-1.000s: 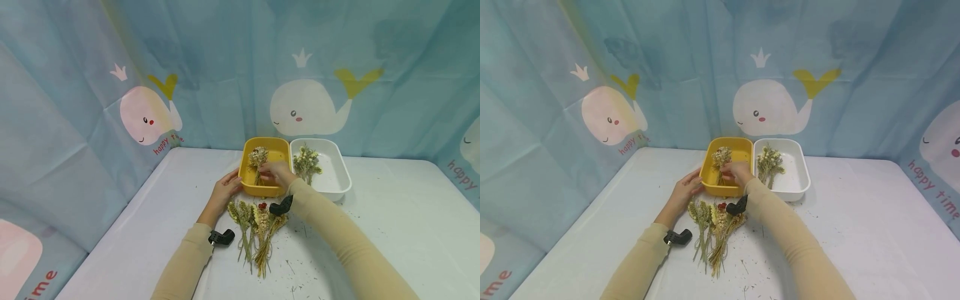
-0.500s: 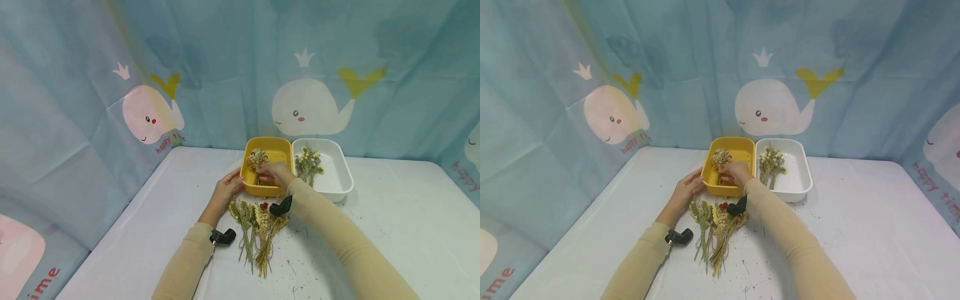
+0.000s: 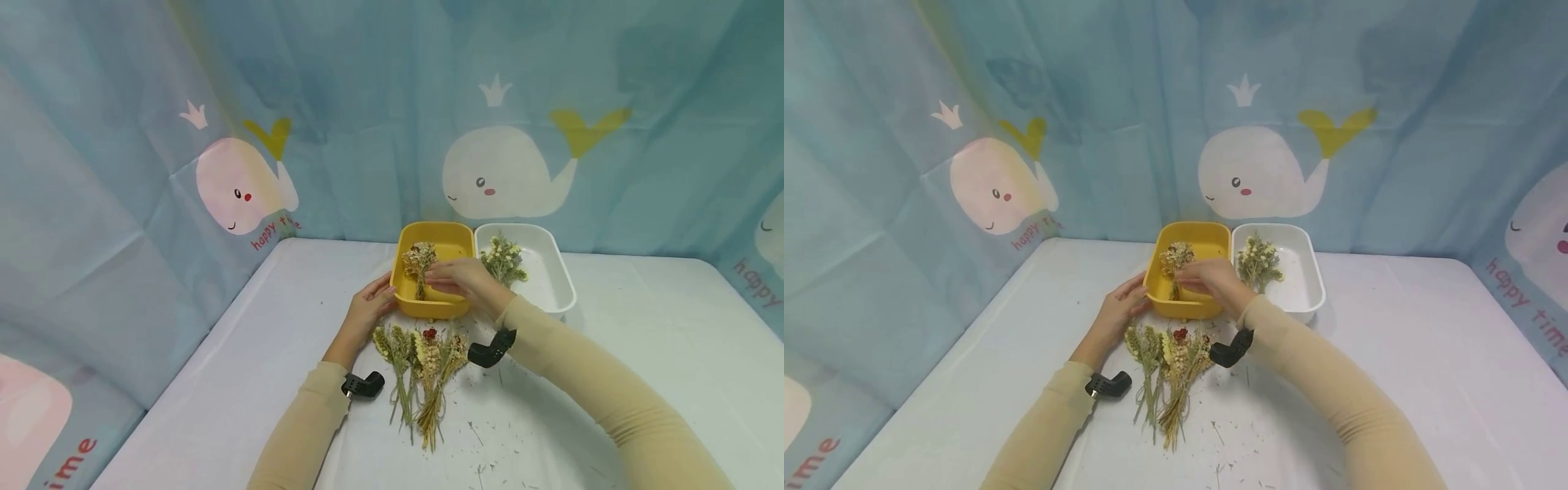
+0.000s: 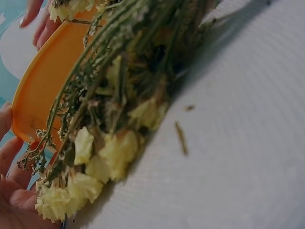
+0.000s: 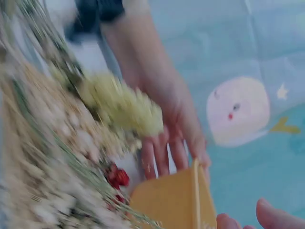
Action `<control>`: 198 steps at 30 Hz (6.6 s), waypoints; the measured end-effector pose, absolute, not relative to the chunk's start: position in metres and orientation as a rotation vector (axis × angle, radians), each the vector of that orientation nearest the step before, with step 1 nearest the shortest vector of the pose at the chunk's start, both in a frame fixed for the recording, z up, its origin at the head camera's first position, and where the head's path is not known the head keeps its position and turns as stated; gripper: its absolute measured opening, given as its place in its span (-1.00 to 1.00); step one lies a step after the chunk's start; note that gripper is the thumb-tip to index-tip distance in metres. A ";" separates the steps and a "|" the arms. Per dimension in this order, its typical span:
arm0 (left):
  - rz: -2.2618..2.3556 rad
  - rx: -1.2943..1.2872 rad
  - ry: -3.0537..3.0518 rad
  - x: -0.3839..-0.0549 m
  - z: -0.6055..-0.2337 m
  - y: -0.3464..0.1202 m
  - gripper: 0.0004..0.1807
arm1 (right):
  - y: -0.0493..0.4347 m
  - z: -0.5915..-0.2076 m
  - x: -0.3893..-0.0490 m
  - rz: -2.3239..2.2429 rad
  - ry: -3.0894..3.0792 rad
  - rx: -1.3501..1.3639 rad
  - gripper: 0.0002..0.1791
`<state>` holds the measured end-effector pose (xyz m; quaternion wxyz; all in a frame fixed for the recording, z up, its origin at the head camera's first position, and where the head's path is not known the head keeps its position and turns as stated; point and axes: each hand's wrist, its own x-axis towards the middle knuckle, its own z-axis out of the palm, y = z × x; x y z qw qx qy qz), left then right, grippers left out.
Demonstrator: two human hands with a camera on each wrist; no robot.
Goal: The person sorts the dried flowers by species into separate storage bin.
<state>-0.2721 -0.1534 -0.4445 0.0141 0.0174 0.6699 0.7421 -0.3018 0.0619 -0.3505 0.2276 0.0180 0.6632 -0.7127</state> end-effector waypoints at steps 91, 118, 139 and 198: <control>2.299 0.047 2.085 -0.277 -0.447 -0.157 -0.44 | 0.102 -0.421 -0.174 -1.789 1.605 0.080 -0.74; 2.299 0.064 2.066 -0.275 -0.445 -0.158 -0.45 | 0.099 -0.423 -0.169 -1.899 1.569 0.187 -0.82; 2.291 0.059 2.076 -0.274 -0.441 -0.158 -0.43 | 0.113 -0.365 -0.184 -1.931 1.699 0.050 -0.90; 2.303 0.071 2.070 -0.276 -0.446 -0.158 -0.42 | 0.068 -0.351 -0.342 -2.050 1.877 0.383 -0.74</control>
